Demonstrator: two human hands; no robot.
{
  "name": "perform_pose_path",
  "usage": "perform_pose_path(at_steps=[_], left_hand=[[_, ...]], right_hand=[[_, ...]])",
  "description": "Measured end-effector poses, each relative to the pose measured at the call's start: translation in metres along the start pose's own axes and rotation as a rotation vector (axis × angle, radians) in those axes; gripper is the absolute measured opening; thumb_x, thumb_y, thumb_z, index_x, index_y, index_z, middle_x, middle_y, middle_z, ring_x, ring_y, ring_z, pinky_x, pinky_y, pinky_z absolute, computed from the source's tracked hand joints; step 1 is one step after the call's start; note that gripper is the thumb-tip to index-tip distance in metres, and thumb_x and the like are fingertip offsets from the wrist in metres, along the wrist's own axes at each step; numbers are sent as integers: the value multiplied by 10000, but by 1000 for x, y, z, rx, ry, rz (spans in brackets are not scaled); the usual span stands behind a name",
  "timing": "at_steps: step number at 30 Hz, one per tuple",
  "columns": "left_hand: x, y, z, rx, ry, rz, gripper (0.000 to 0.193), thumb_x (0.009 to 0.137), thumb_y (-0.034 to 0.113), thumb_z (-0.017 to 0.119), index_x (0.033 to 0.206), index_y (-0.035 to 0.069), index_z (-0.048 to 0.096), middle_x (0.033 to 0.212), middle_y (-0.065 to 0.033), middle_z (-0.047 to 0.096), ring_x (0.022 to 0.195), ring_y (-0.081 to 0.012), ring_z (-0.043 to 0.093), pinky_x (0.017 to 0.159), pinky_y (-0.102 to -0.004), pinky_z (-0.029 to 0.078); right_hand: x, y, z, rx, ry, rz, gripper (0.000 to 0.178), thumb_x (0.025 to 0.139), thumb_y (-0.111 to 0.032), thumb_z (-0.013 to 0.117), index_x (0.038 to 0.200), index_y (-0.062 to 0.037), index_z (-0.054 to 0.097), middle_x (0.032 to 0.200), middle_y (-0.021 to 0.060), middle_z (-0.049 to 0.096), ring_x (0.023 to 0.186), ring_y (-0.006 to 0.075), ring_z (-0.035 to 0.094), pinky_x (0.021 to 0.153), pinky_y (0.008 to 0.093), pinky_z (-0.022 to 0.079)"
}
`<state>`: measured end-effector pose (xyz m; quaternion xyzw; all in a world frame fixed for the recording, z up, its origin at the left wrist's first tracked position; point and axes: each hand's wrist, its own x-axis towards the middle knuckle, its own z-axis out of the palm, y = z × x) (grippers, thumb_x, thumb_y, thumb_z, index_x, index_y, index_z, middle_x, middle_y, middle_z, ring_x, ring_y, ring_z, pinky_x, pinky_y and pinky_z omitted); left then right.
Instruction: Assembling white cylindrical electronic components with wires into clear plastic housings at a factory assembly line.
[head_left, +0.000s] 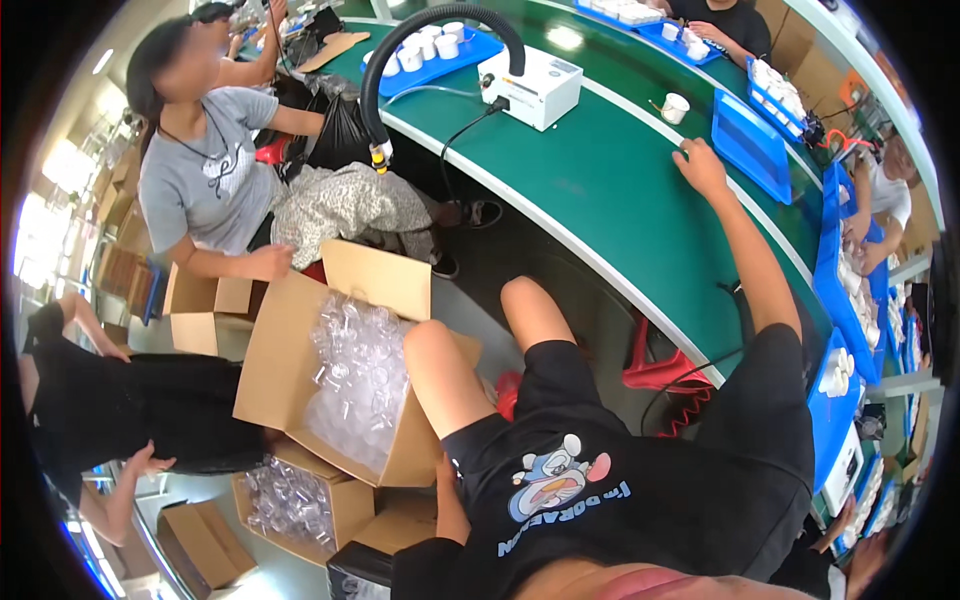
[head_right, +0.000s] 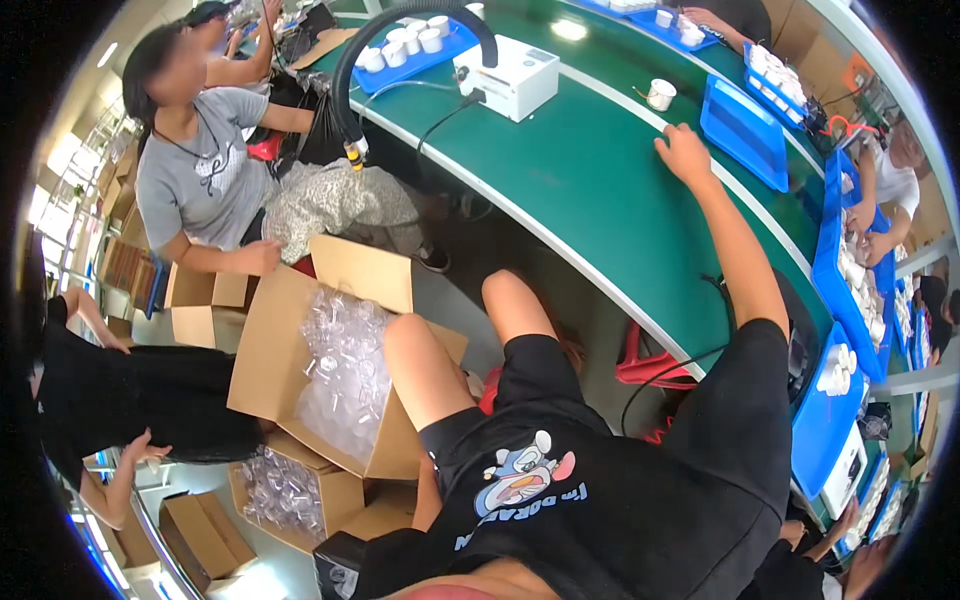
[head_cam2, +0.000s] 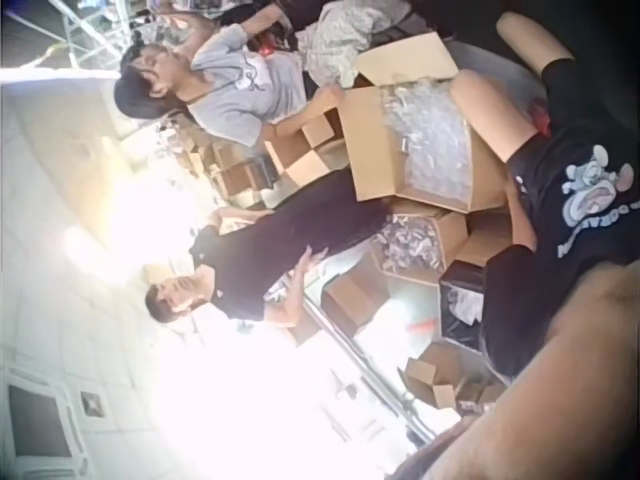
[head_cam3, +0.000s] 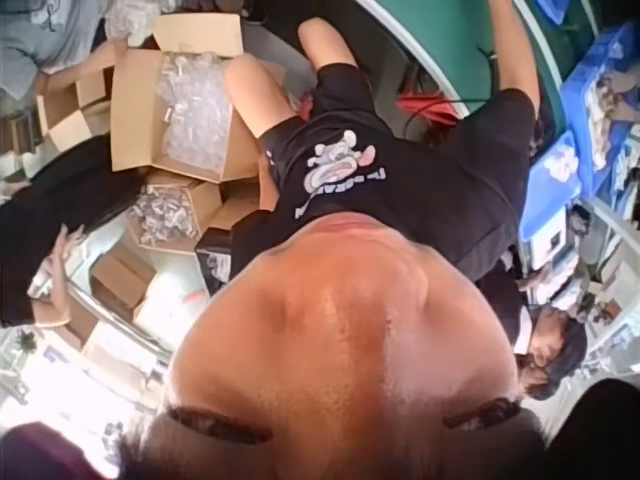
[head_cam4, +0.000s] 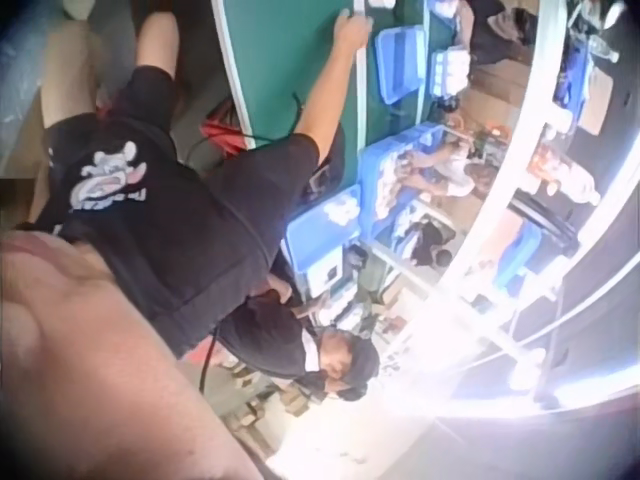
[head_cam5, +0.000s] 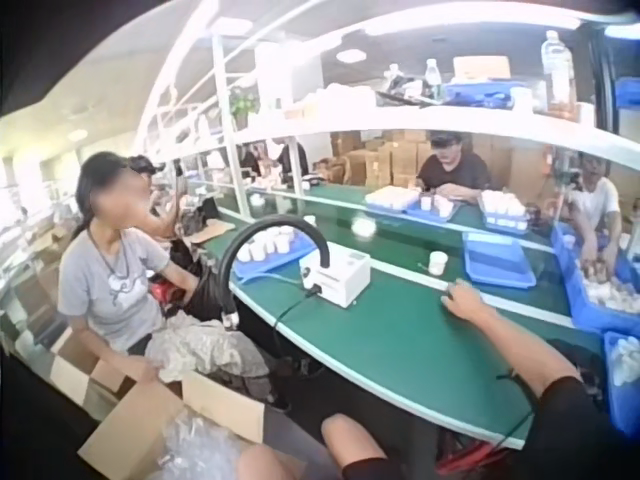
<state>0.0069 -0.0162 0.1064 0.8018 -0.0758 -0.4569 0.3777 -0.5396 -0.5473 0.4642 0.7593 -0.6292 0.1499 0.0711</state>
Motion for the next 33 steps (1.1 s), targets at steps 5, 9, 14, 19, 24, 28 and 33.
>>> perform_pose_path(at_steps=[5, 9, 14, 19, 24, 28, 33], left_hand=[[-130, 163, 42, 76, -65, 90, 451, 932, 412, 495, 1026, -18, 595, 677, -141, 615, 537, -244, 595, 479, -398, 455], [-79, 133, 37, 121, -61, 128, 449, 932, 412, 495, 1020, -17, 596, 674, -140, 614, 534, -243, 593, 477, -397, 453], [-4, -23, 13, 182, -46, 171, 448, 931, 412, 496, 1014, -16, 597, 671, -138, 612, 531, -241, 590, 475, -397, 450], [-15, -25, 8, 255, -56, 204, 446, 931, 412, 496, 1007, -15, 598, 668, -136, 610, 527, -239, 587, 472, -396, 448], [-41, -41, -8, 308, -22, 210, 444, 930, 412, 497, 1000, -14, 599, 664, -135, 608, 523, -237, 584, 470, -395, 445], [-58, -53, -19, 354, -13, 220, 443, 930, 412, 497, 995, -14, 600, 661, -133, 606, 520, -236, 582, 468, -395, 443], [-75, -56, -37, 429, 5, 235, 442, 929, 413, 498, 988, -13, 601, 658, -131, 604, 517, -234, 579, 465, -394, 440]], right_hand=[[19, 47, 0, -223, 204, 295, 421, 857, -319, 633, 1159, -34, 561, 1170, 210, 535, 1072, 413, 553, 840, 498, 506], [24, 58, 14, -215, 159, 475, 512, 879, -415, 589, 1229, -50, 512, 1232, 227, 503, 1152, 417, 506, 901, 548, 465], [38, 81, 17, -197, -162, 501, 635, 880, -551, 528, 1282, -58, 516, 1328, 228, 470, 1225, 419, 467, 951, 605, 399], [67, 126, 31, 48, 206, 521, 712, 855, -580, 553, 1268, -2, 511, 1300, 245, 507, 1181, 467, 488, 965, 557, 411], [112, 130, 32, 331, 382, 619, 692, 854, -545, 563, 1206, 50, 545, 1232, 272, 567, 1133, 474, 527, 978, 458, 432], [138, 89, 27, 804, 482, 549, 396, 853, -363, 540, 967, -18, 697, 821, 145, 711, 658, 231, 700, 732, 368, 530], [141, -33, 44, 1062, 124, 144, 290, 861, -264, 575, 981, -13, 659, 827, 102, 692, 595, 197, 679, 595, 322, 548]])
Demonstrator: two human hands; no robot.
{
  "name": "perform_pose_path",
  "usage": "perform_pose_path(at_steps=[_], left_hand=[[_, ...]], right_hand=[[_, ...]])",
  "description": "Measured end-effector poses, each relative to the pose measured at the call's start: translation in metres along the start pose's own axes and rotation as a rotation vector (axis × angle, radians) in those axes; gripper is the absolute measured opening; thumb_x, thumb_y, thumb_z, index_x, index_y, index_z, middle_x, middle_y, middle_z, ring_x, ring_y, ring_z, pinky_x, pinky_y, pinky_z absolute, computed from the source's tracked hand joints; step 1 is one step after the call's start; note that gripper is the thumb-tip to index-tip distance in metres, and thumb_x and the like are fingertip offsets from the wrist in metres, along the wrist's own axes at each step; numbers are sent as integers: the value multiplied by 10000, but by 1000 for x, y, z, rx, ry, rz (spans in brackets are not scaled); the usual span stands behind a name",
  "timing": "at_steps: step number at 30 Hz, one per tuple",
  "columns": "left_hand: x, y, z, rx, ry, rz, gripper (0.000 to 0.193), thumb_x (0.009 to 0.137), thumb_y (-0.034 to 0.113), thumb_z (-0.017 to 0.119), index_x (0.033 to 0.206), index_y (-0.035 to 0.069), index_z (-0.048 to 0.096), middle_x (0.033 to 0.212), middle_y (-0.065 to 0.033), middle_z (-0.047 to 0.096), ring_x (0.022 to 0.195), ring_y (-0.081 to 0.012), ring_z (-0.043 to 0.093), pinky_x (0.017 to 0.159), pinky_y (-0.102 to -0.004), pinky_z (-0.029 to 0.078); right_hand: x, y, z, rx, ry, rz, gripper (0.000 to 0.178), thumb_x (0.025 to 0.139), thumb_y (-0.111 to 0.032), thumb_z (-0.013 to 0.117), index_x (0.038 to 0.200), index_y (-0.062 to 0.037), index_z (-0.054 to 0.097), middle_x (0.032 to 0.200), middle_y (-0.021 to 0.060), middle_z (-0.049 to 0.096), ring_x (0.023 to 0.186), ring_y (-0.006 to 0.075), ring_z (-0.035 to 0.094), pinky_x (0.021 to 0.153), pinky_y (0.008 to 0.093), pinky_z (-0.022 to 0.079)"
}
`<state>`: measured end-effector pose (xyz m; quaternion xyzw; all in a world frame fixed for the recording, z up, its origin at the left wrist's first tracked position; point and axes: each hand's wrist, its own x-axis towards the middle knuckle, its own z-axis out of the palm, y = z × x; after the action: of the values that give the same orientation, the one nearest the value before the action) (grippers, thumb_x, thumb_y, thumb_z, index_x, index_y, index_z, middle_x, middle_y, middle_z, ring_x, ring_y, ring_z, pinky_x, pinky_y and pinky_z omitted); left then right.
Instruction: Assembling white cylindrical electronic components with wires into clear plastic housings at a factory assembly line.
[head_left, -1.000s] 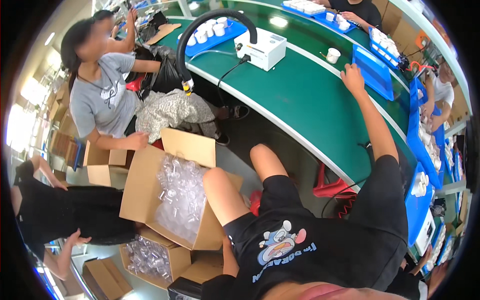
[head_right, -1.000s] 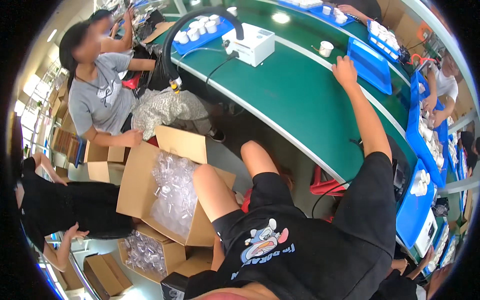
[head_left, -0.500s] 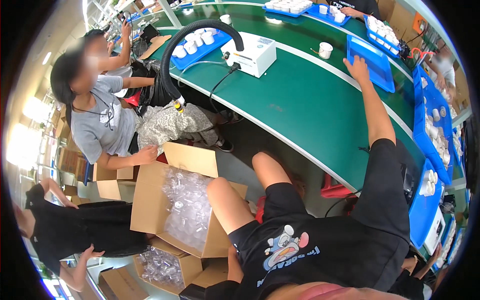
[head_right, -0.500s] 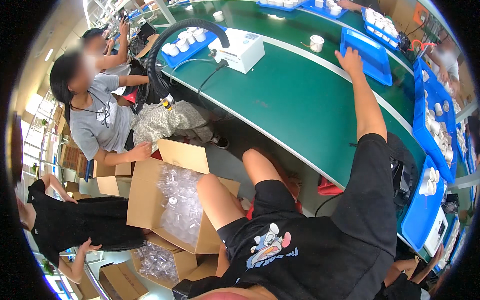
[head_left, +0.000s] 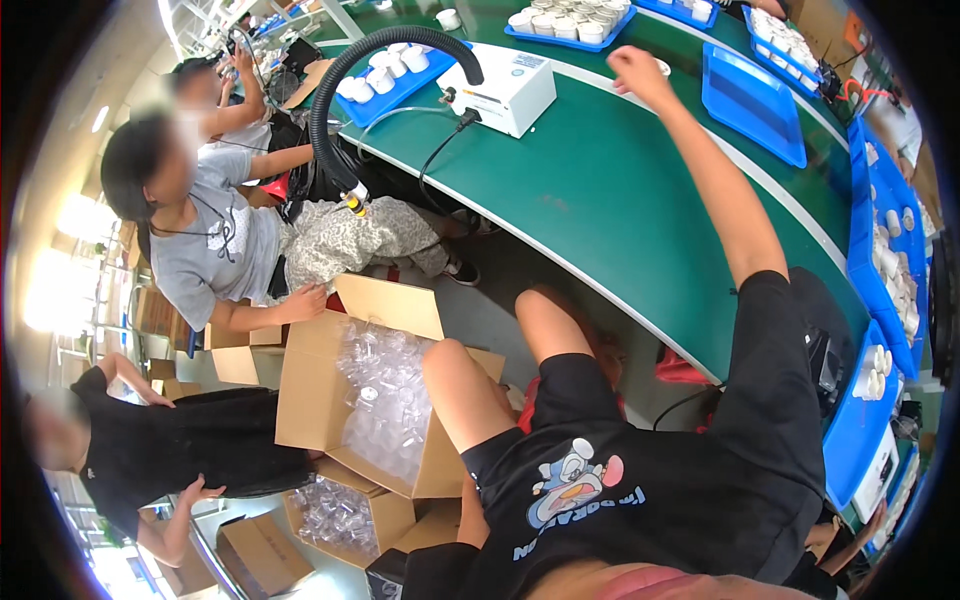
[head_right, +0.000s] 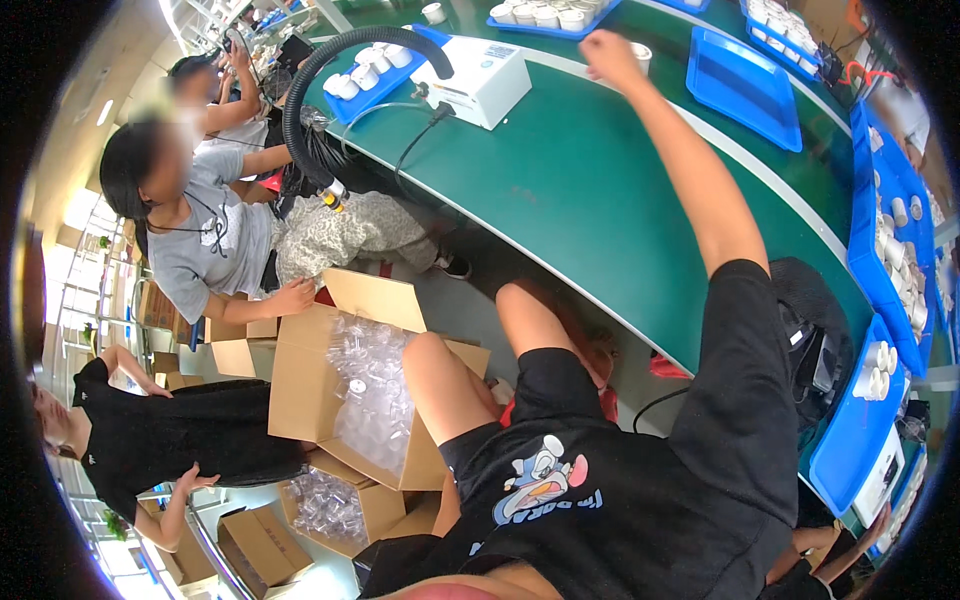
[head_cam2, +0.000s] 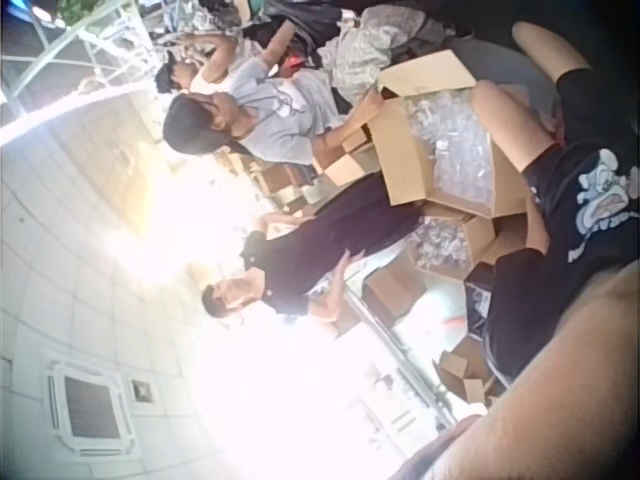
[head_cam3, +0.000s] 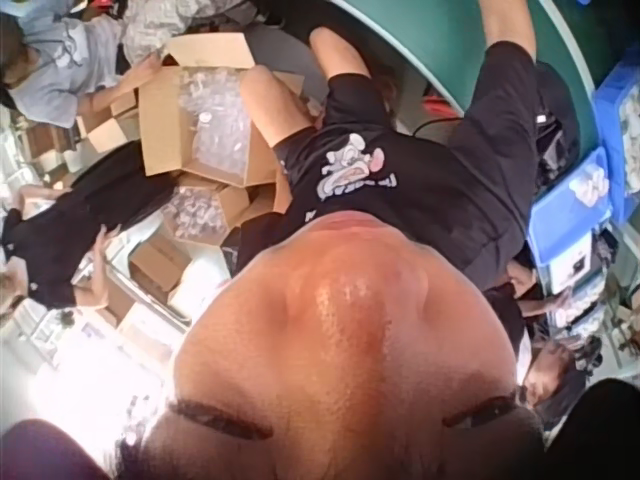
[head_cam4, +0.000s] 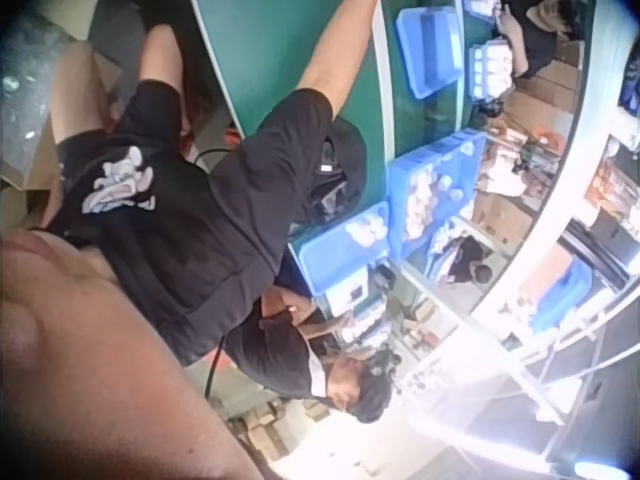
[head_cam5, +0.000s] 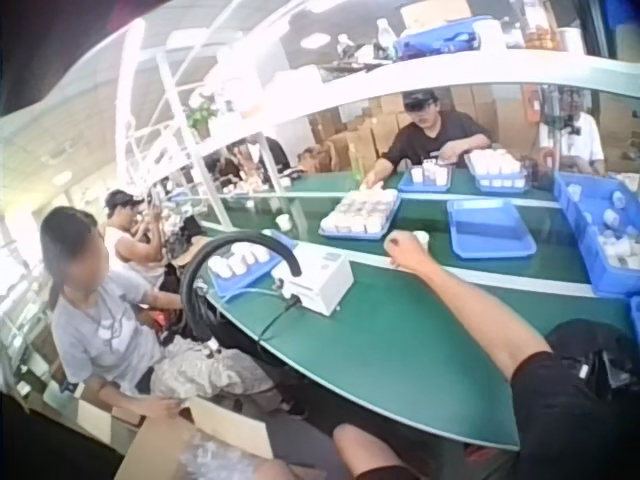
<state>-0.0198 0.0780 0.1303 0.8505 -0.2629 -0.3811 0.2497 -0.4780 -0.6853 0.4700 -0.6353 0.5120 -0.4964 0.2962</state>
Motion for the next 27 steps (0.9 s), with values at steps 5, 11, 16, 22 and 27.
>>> perform_pose_path(at_steps=[5, 11, 16, 22, 27], left_hand=[[-3, -25, -42, 114, 2, 34, 441, 929, 413, 498, 982, -12, 602, 654, -130, 603, 513, -232, 576, 463, -394, 437], [3, -11, -55, 197, -13, 80, 439, 928, 413, 499, 974, -11, 604, 650, -128, 600, 509, -230, 572, 460, -393, 434], [-12, -19, -44, 226, -12, 81, 438, 927, 413, 500, 967, -10, 605, 647, -126, 598, 505, -228, 569, 457, -392, 431], [-18, -8, -41, 278, -10, 110, 437, 927, 413, 500, 959, -9, 606, 643, -124, 596, 501, -226, 566, 455, -391, 428], [10, 12, -60, 397, -96, 183, 436, 926, 413, 501, 952, -9, 607, 639, -122, 594, 497, -224, 563, 452, -391, 425]], right_hand=[[-19, 0, 30, -833, 444, -285, 362, 827, -362, 649, 1021, -57, 621, 996, 156, 614, 881, 332, 643, 711, 440, 533], [-10, 18, -12, -1094, 730, -227, 606, 769, -455, 712, 1221, -102, 517, 1187, 245, 504, 1006, 411, 562, 769, 481, 510], [18, 57, -14, -920, 351, -82, 578, 810, -451, 675, 1233, -91, 517, 1166, 259, 522, 1006, 452, 582, 772, 521, 528], [39, 71, -22, -778, 384, -212, 536, 809, -434, 665, 1220, -111, 541, 1129, 205, 553, 1015, 409, 578, 805, 484, 520], [37, 40, -49, -715, 543, -139, 561, 753, -324, 708, 1232, -97, 526, 1151, 206, 532, 1040, 386, 551, 872, 482, 470]])
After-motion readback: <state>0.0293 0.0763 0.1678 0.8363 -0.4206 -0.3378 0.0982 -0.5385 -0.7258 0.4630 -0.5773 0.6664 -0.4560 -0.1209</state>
